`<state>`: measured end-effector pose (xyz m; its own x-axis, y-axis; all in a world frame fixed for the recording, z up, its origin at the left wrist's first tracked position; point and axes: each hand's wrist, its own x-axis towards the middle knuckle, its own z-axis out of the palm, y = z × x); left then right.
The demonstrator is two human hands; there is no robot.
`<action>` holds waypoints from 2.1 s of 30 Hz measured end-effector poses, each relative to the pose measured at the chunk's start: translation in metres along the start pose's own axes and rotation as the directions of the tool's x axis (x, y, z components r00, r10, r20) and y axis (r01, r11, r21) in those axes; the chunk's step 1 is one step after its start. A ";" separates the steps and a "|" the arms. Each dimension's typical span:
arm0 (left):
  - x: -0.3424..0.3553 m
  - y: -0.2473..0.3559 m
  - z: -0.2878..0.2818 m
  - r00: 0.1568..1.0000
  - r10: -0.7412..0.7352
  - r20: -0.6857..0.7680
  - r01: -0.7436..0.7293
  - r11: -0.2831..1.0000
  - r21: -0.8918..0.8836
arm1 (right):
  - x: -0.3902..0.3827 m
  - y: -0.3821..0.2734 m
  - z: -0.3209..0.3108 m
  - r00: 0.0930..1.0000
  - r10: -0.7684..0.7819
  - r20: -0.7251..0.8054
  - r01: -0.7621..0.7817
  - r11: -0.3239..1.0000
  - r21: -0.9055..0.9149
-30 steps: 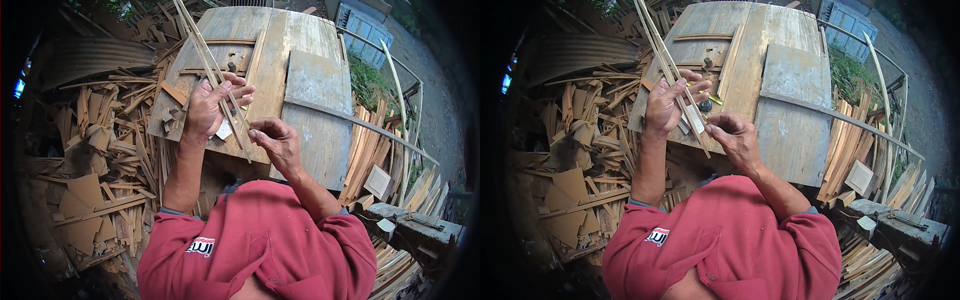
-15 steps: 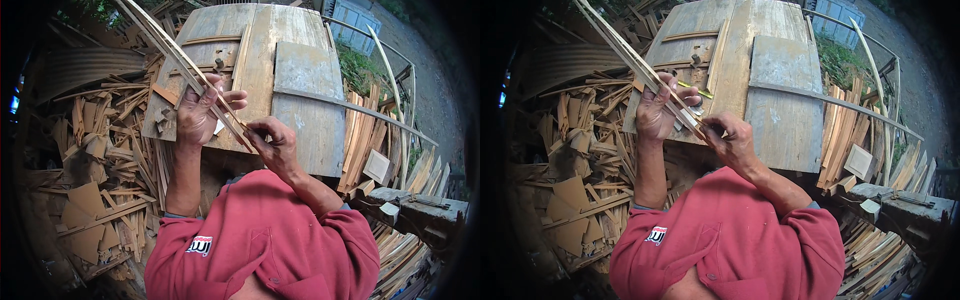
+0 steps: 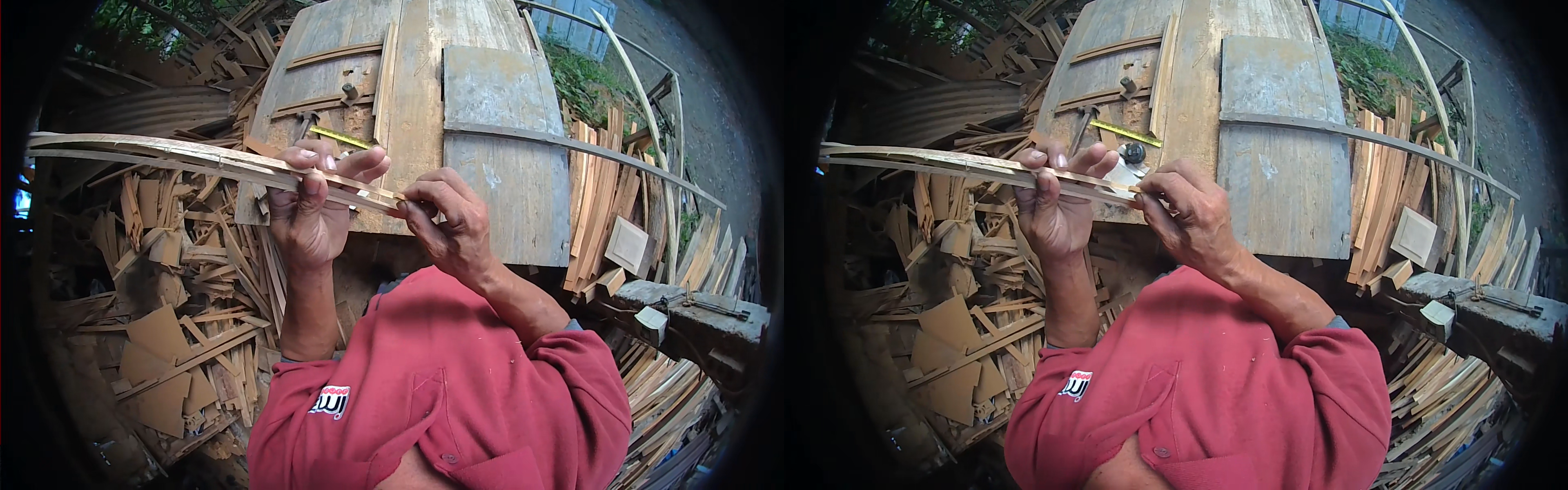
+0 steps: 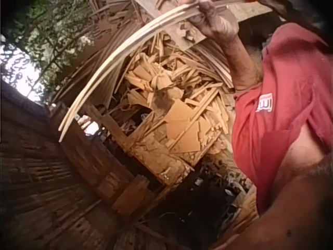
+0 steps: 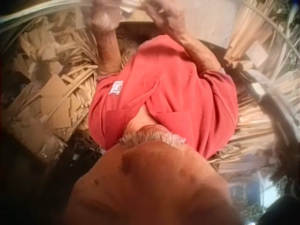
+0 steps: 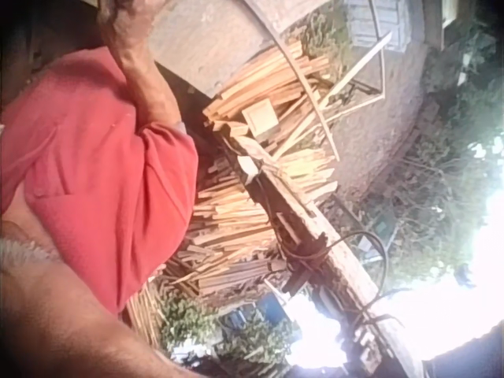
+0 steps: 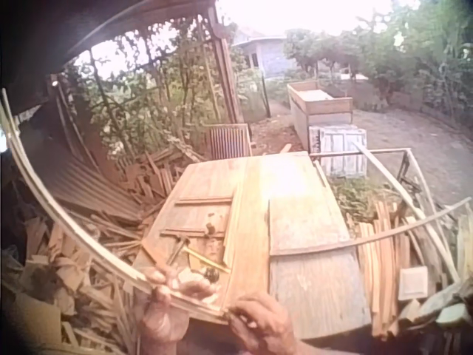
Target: The person measures thin wood strips and then uses a hammer to nail them onto a larger wooden board at a workbench.
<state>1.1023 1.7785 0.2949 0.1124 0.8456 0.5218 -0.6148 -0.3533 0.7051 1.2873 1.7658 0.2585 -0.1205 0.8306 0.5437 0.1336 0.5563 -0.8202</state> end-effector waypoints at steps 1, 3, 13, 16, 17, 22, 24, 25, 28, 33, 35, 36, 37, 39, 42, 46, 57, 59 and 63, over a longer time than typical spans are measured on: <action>-0.001 0.000 -0.001 1.000 0.006 -0.001 -0.006 1.000 0.014 | 0.000 0.001 0.001 1.000 0.004 -0.001 -0.004 1.000 0.002; -0.003 0.002 -0.001 1.000 0.013 -0.001 -0.013 0.999 0.036 | 0.001 0.001 0.005 0.999 -0.035 -0.009 0.035 0.999 -0.006; -0.009 0.020 -0.001 0.969 -0.095 -0.226 0.131 0.980 0.150 | 0.006 0.006 -0.001 0.652 0.431 0.624 -0.740 0.541 0.400; -0.011 0.021 -0.006 0.944 -0.128 -0.303 0.174 0.976 0.130 | 0.008 0.003 0.003 0.580 0.470 0.665 -0.812 0.400 0.426; -0.011 0.022 -0.005 0.931 -0.141 -0.337 0.194 0.973 0.128 | 0.006 0.007 0.005 0.576 0.465 0.673 -0.814 0.398 0.422; -0.008 0.022 -0.001 0.849 -0.151 -0.507 0.259 0.954 0.149 | 0.001 0.016 0.014 0.528 0.439 0.727 -0.849 0.261 0.459; -0.011 0.023 -0.005 0.842 -0.165 -0.513 0.289 0.942 0.172 | 0.001 0.014 0.015 0.528 0.429 0.732 -0.849 0.259 0.460; -0.011 0.023 -0.003 0.826 -0.163 -0.540 0.304 0.935 0.183 | 0.001 0.014 0.015 0.533 0.422 0.733 -0.846 0.260 0.465; -0.014 0.022 -0.004 0.814 -0.163 -0.558 0.312 0.932 0.183 | 0.001 0.013 0.014 0.522 0.388 0.759 -0.853 0.246 0.461; -0.020 0.016 -0.005 0.812 -0.186 -0.554 0.317 0.936 0.151 | -0.003 0.018 0.013 0.470 0.386 0.793 -0.881 0.145 0.451; -0.017 0.010 -0.003 0.808 -0.186 -0.558 0.321 0.935 0.153 | -0.004 0.023 0.014 0.447 0.392 0.804 -0.890 0.106 0.443; -0.015 0.006 -0.004 0.783 -0.155 -0.603 0.340 0.917 0.206 | -0.006 0.027 0.016 0.442 0.408 0.799 -0.891 0.100 0.442; -0.014 0.002 -0.004 0.756 -0.119 -0.643 0.361 0.896 0.258 | -0.008 0.030 0.018 0.437 0.424 0.793 -0.892 0.094 0.441; -0.015 -0.002 -0.010 0.777 -0.102 -0.621 0.362 0.879 0.309 | -0.013 0.035 0.023 0.422 0.448 0.788 -0.900 0.103 0.424; -0.017 -0.009 -0.014 0.796 -0.054 -0.603 0.338 0.866 0.369 | -0.011 0.032 0.028 0.407 0.460 0.789 -0.912 0.162 0.376; -0.018 -0.016 -0.017 0.756 -0.129 -0.642 0.409 0.858 0.310 | -0.018 0.037 0.028 0.407 0.461 0.789 -0.906 0.316 0.283; -0.026 -0.024 -0.031 0.714 -0.168 -0.680 0.327 0.939 0.112 | -0.023 0.042 0.052 0.292 0.410 0.864 -0.955 0.069 0.289; -0.026 -0.020 -0.038 0.716 -0.176 -0.676 0.331 0.938 0.106 | -0.027 0.053 0.064 0.296 0.414 0.861 -0.955 0.097 0.281; -0.031 -0.016 -0.055 0.686 -0.231 -0.690 0.401 0.911 0.094 | -0.045 0.127 0.088 0.392 0.592 0.704 -0.842 0.539 0.016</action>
<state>1.0658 1.7806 0.2408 -0.3192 0.9379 -0.1359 -0.4417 -0.0204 0.8969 1.2231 1.7972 0.1139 -0.6605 0.6369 -0.3976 0.1577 -0.4000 -0.9028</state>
